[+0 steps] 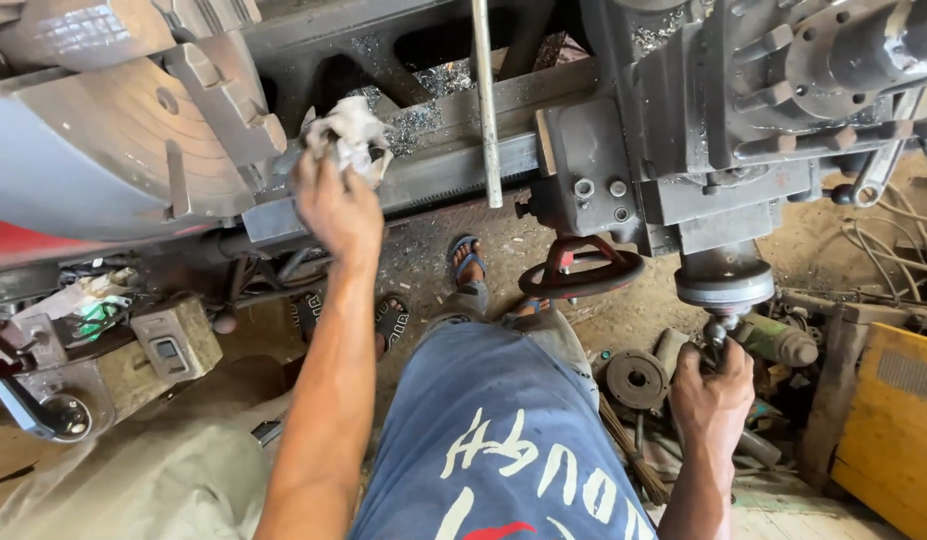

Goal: Adjusting the tool post on a lathe using an adjustable wrench and cleaning the machine surfaces with a cloth.

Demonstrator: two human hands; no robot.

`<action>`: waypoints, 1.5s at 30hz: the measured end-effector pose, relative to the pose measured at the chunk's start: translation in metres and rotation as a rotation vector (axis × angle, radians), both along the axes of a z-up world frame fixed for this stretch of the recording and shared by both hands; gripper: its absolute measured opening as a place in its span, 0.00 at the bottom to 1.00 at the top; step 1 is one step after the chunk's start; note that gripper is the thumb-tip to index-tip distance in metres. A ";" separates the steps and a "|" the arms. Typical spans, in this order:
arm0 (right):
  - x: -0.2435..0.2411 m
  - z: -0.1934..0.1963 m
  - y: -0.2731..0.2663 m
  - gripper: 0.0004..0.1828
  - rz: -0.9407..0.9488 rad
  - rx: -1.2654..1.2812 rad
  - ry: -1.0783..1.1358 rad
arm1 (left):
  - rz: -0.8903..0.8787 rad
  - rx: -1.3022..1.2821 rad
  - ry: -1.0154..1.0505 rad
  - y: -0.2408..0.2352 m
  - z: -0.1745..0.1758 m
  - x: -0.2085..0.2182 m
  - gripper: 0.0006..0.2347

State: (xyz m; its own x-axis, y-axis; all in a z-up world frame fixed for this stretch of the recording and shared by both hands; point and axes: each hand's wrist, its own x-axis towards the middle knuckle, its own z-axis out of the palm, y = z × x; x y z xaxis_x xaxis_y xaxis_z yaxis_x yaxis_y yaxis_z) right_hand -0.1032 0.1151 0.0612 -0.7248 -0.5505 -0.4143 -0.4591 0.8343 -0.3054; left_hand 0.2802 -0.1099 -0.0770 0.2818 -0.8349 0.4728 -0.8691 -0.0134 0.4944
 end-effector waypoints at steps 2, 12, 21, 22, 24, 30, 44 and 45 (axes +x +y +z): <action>-0.006 -0.008 0.007 0.27 0.019 0.001 0.008 | 0.143 -0.028 -0.116 0.021 0.024 0.017 0.10; -0.015 -0.020 0.014 0.23 0.100 -0.084 0.055 | 0.268 0.724 -0.145 0.019 0.044 0.036 0.30; -0.021 -0.027 0.014 0.23 0.083 -0.084 0.053 | 0.446 0.263 -0.336 0.023 -0.002 0.073 0.06; -0.022 -0.030 0.012 0.23 0.084 -0.111 0.073 | 0.517 0.375 -0.310 0.017 -0.005 0.076 0.10; -0.019 -0.031 0.020 0.22 0.091 -0.109 0.085 | 0.589 0.515 -0.297 0.014 -0.009 0.077 0.15; -0.004 -0.005 0.004 0.21 0.030 -0.061 0.042 | 0.075 0.597 -0.105 -0.006 0.017 0.020 0.08; -0.017 -0.029 0.012 0.22 0.031 -0.084 0.111 | -0.188 0.690 0.390 -0.061 0.058 -0.047 0.06; -0.014 -0.027 0.011 0.22 0.023 -0.076 0.110 | -0.194 0.699 0.387 -0.063 0.056 -0.038 0.06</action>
State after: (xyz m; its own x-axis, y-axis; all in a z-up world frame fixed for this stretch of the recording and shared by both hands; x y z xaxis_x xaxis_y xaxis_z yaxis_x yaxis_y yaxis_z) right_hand -0.1176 0.1265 0.0343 -0.7503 -0.5943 -0.2896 -0.5120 0.7995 -0.3141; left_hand 0.2424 -0.1733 -0.0211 0.1389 -0.9513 -0.2752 -0.6574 -0.2964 0.6928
